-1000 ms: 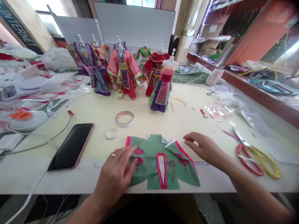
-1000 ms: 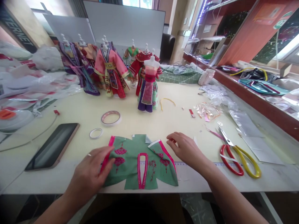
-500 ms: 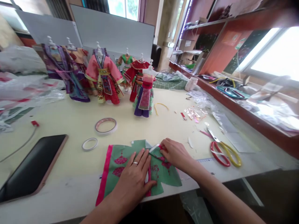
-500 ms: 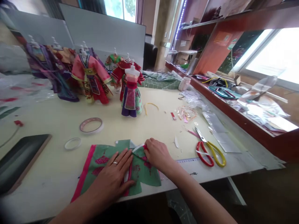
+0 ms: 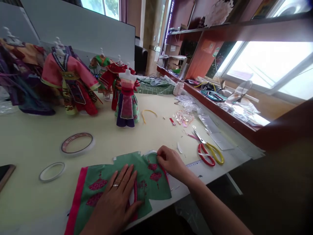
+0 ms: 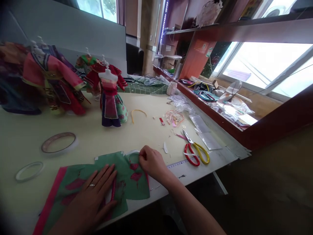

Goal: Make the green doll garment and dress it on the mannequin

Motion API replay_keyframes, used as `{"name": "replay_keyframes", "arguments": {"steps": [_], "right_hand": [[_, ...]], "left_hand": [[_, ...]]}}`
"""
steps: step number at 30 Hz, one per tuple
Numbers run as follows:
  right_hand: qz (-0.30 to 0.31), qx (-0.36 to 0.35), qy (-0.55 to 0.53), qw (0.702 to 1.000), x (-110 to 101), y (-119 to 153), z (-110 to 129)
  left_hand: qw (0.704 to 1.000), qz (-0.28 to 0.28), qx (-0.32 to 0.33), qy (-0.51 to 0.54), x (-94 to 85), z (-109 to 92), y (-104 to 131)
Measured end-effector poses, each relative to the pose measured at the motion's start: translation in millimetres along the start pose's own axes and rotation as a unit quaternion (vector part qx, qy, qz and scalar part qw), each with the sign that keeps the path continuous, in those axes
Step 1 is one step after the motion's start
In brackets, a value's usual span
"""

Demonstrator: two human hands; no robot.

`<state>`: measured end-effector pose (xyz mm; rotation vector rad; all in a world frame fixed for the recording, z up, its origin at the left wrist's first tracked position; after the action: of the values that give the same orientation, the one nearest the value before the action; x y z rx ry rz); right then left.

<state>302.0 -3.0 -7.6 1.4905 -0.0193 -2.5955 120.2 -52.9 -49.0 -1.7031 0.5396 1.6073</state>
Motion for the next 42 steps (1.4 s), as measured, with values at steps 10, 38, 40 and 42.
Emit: {"name": "replay_keyframes", "arguments": {"steps": [10,38,40,42], "right_hand": [[-0.04,0.024,-0.135,0.99,4,0,-31],[-0.028,0.037,-0.061,0.997,4,6,-27],[-0.027,0.042,-0.037,0.998,4,6,-26],[-0.022,0.045,-0.025,0.998,4,5,-25]], "left_hand": [[1.0,0.028,-0.009,-0.006,-1.8,-2,-2],[0.978,0.078,-0.049,0.187,-30.2,2,4],[0.977,0.048,-0.054,0.199,-42.5,11,11],[0.971,0.004,-0.107,0.214,-54.0,34,22]]}}
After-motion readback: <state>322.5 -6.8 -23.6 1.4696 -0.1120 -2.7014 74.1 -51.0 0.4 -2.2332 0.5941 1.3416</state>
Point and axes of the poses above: each hand's wrist, its own y-axis away from the middle knuckle, its own x-axis out of the palm, z = x × y, the point moved 7 cm from there along -y, towards the middle knuckle, and after that the axes turned 9 degrees about z, right-handed, at the moved point
